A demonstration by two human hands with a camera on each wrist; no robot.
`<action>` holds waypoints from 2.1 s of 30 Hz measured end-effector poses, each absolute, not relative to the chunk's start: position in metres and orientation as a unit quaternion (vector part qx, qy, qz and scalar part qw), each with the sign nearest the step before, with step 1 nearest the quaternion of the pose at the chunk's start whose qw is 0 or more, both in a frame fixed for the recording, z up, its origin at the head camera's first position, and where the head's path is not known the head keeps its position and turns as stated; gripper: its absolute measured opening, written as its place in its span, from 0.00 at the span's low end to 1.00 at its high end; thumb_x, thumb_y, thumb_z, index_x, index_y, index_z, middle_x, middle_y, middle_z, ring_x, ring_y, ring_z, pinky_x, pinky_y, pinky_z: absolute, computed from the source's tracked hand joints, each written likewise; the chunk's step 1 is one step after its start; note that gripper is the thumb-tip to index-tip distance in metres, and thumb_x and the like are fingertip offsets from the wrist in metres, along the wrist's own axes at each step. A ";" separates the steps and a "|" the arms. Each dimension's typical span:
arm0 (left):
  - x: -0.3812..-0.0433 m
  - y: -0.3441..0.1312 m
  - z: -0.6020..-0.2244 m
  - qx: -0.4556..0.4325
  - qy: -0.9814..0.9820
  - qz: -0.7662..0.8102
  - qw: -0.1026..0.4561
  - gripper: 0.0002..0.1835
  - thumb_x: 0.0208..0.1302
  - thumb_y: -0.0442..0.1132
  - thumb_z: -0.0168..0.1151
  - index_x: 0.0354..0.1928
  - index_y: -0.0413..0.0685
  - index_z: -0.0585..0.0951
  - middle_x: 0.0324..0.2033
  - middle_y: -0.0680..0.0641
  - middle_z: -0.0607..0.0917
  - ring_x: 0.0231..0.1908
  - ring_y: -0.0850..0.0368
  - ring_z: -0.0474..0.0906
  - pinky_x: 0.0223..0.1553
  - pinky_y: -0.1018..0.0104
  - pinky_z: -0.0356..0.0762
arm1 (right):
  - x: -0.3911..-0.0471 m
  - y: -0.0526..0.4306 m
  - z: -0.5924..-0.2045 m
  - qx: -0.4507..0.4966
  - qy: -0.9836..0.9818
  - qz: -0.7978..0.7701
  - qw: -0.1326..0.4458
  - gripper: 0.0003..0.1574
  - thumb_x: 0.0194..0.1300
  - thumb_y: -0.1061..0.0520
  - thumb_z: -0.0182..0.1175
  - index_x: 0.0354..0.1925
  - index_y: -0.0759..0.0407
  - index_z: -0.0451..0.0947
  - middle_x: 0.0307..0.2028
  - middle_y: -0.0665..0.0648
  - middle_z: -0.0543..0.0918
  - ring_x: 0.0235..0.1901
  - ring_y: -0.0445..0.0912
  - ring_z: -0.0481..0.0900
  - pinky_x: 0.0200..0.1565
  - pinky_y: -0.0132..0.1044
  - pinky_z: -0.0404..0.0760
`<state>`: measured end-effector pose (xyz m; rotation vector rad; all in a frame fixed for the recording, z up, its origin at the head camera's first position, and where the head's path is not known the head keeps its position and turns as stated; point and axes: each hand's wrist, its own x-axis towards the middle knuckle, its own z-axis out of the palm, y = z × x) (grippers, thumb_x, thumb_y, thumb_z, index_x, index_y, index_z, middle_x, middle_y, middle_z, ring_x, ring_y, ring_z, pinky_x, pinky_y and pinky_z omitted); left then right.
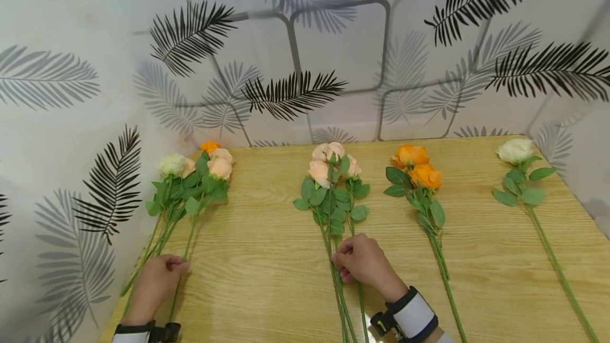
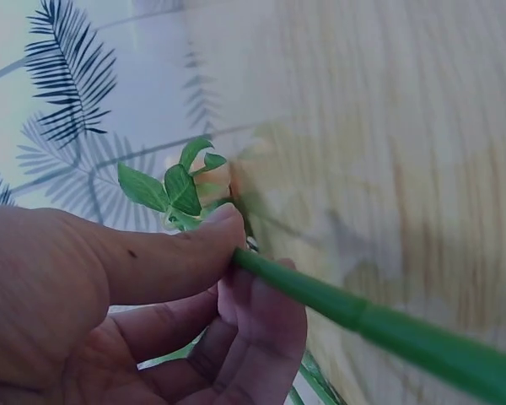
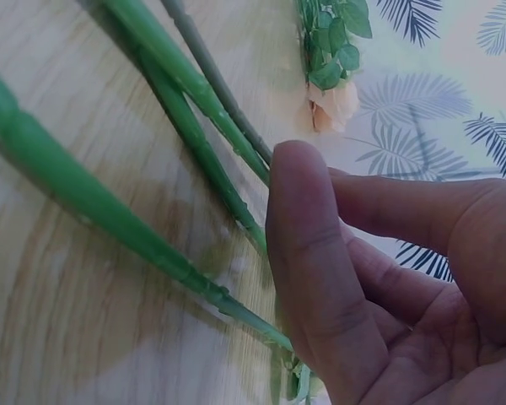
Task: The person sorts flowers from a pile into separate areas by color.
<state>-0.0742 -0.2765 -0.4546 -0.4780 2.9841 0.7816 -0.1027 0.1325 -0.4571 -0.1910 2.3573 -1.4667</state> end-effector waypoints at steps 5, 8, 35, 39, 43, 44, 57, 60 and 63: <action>-0.074 -0.269 -0.447 -0.158 0.953 0.258 0.015 0.13 0.62 0.39 0.62 0.42 0.33 0.83 0.31 0.42 0.85 0.28 0.52 0.79 0.31 0.53 0.76 | -0.102 0.132 -0.456 -0.068 0.832 -0.522 0.175 0.10 0.63 0.62 0.61 0.33 0.71 0.82 0.22 0.59 0.83 0.19 0.48 0.83 0.24 0.42 0.84; -0.075 -0.265 -0.442 -0.160 0.951 0.266 0.015 0.14 0.63 0.39 0.62 0.43 0.34 0.83 0.32 0.42 0.85 0.29 0.52 0.79 0.31 0.54 0.76 | -0.101 0.132 -0.455 -0.070 0.830 -0.527 0.172 0.10 0.63 0.62 0.61 0.32 0.71 0.81 0.23 0.60 0.83 0.19 0.49 0.83 0.23 0.42 0.84; -0.071 -0.197 -0.415 -0.104 0.885 0.453 0.040 0.13 0.64 0.39 0.62 0.47 0.39 0.82 0.33 0.46 0.82 0.27 0.58 0.80 0.32 0.61 0.81 | -0.099 0.126 -0.446 -0.106 0.794 -0.576 0.165 0.16 0.64 0.58 0.61 0.40 0.75 0.80 0.26 0.64 0.83 0.22 0.50 0.83 0.26 0.42 0.85; -0.069 -0.182 -0.415 -0.073 0.871 0.482 0.053 0.14 0.64 0.39 0.62 0.47 0.38 0.81 0.34 0.45 0.82 0.28 0.57 0.80 0.34 0.59 0.82 | -0.099 0.123 -0.444 -0.126 0.794 -0.575 0.152 0.16 0.64 0.57 0.61 0.39 0.73 0.81 0.27 0.66 0.83 0.24 0.51 0.83 0.27 0.41 0.85; -0.068 -0.168 -0.416 -0.036 0.858 0.508 0.071 0.15 0.64 0.39 0.61 0.48 0.35 0.80 0.34 0.44 0.81 0.29 0.56 0.80 0.34 0.61 0.83 | -0.099 0.119 -0.442 -0.134 0.792 -0.579 0.139 0.17 0.65 0.56 0.61 0.39 0.72 0.82 0.28 0.67 0.83 0.27 0.56 0.84 0.28 0.40 0.85; -0.067 -0.165 -0.416 -0.028 0.854 0.514 0.076 0.16 0.64 0.40 0.62 0.48 0.35 0.80 0.35 0.44 0.81 0.29 0.56 0.81 0.34 0.62 0.83 | -0.099 0.119 -0.441 -0.132 0.790 -0.582 0.137 0.17 0.64 0.56 0.61 0.39 0.72 0.82 0.29 0.67 0.83 0.27 0.57 0.84 0.28 0.40 0.85; -0.060 -0.132 -0.413 0.048 0.841 0.527 0.113 0.15 0.65 0.40 0.60 0.48 0.35 0.80 0.36 0.44 0.82 0.30 0.57 0.82 0.34 0.63 0.83 | -0.096 0.112 -0.441 -0.154 0.762 -0.617 0.122 0.17 0.65 0.54 0.61 0.42 0.69 0.82 0.30 0.68 0.83 0.29 0.59 0.84 0.32 0.47 0.84; -0.059 -0.125 -0.413 0.055 0.843 0.523 0.115 0.14 0.65 0.39 0.60 0.47 0.37 0.81 0.36 0.45 0.82 0.29 0.58 0.82 0.33 0.65 0.83 | -0.096 0.109 -0.440 -0.153 0.757 -0.623 0.124 0.18 0.65 0.54 0.61 0.43 0.70 0.82 0.30 0.66 0.84 0.30 0.59 0.84 0.33 0.48 0.84; -0.057 -0.119 -0.414 0.062 0.840 0.525 0.121 0.14 0.65 0.39 0.60 0.47 0.37 0.81 0.37 0.45 0.82 0.29 0.58 0.82 0.33 0.64 0.83 | -0.096 0.107 -0.439 -0.144 0.750 -0.633 0.127 0.20 0.65 0.53 0.60 0.45 0.71 0.81 0.31 0.64 0.84 0.31 0.59 0.84 0.34 0.48 0.84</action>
